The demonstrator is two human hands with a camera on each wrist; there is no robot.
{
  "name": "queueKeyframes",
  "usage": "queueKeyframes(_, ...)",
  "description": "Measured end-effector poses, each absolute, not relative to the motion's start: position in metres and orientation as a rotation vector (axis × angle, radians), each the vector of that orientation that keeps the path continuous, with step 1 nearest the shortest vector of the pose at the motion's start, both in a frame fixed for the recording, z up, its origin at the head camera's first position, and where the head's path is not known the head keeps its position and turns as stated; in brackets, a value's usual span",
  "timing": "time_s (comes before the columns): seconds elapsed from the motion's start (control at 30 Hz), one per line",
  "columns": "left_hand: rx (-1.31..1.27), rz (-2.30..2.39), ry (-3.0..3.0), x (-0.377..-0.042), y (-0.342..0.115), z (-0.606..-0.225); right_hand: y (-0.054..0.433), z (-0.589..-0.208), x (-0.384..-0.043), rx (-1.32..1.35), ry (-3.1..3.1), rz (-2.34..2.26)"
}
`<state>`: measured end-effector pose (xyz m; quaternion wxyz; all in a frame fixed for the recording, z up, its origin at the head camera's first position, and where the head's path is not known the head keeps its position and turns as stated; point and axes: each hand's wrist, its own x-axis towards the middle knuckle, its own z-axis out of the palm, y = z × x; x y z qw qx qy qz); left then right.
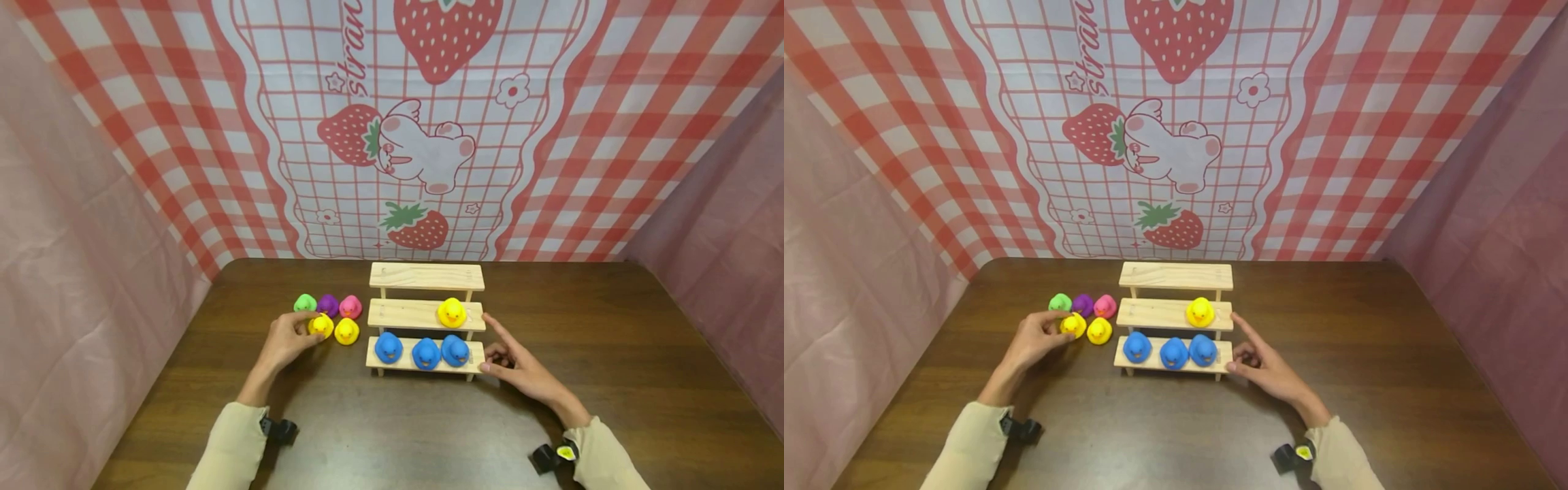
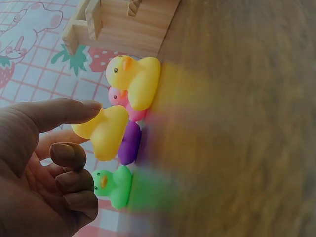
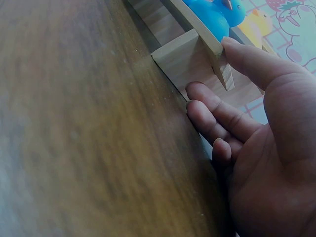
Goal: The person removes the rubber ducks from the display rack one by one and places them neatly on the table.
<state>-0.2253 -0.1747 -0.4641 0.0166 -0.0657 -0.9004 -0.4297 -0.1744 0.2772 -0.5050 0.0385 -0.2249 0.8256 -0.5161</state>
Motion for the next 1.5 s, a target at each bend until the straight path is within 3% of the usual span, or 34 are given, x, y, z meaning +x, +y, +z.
queueKeyframes(1.5, -0.156, -1.397, -2.845, -0.228, -0.177, -0.47, 0.278, -0.505, -0.174, -0.7, 2.531, -1.572)
